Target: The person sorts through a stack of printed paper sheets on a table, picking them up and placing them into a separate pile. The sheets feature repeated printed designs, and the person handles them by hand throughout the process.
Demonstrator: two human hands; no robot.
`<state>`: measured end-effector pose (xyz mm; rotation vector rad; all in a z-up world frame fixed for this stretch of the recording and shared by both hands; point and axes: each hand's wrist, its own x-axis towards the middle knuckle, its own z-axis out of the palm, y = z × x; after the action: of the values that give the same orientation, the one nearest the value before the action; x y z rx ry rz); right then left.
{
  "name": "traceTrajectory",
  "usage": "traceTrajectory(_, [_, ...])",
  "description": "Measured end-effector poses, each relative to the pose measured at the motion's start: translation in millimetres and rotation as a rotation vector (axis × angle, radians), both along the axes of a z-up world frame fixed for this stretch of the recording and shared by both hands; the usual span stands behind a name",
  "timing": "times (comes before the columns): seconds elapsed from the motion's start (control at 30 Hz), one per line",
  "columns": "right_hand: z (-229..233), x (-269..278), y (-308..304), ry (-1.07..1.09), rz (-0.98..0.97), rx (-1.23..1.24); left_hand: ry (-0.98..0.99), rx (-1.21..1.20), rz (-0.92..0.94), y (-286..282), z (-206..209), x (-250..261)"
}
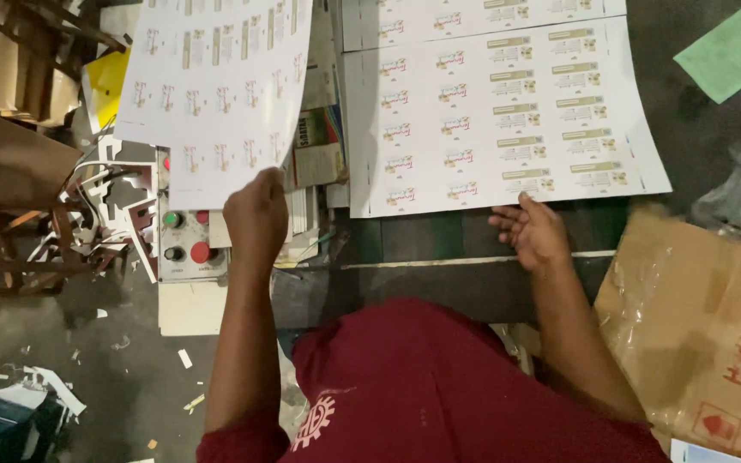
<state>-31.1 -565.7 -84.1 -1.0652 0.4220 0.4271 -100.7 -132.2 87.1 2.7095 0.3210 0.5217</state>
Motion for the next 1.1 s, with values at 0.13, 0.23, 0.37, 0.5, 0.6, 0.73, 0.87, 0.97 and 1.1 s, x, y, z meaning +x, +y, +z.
traceTrajectory(0.13, [2.1,-11.9,12.0,0.098,0.101,-0.078,-0.074,-0.099,-0.164,-24.6,5.5,-34.0])
traceTrajectory(0.23, [18.0,-15.1,42.8,0.086,0.233,-0.142,0.029,-0.218,-0.259,-49.3,8.9,-49.8])
traceTrajectory(0.37, [47.9,14.1,85.4,-0.147,0.379,-0.129,0.2,-0.216,-0.605,-73.0,18.1,-60.7])
traceTrajectory(0.5, [45.4,57.4,90.6,-0.114,0.272,-0.024,0.368,-0.254,-0.765,-66.5,-1.7,-77.3])
traceTrajectory(0.6, [34.5,72.6,70.9,-0.139,0.306,-0.167,0.468,-0.362,-0.762,-55.3,0.2,-84.3])
traceTrajectory(0.73, [18.4,56.6,42.0,-0.163,0.357,-0.265,0.56,-0.337,-0.732,-42.9,35.3,-69.6])
traceTrajectory(0.87, [14.8,16.0,11.8,-0.18,0.197,-0.218,0.525,-0.502,-0.408,-1.3,9.1,-33.8])
traceTrajectory(0.97, [8.9,-14.3,-16.6,-0.159,0.037,-0.175,0.328,-0.355,-0.062,47.9,-44.1,7.1])
traceTrajectory(1.1, [-7.8,-53.2,-47.3,-0.152,-0.114,-0.155,0.0,0.124,0.115,108.1,-113.4,61.6])
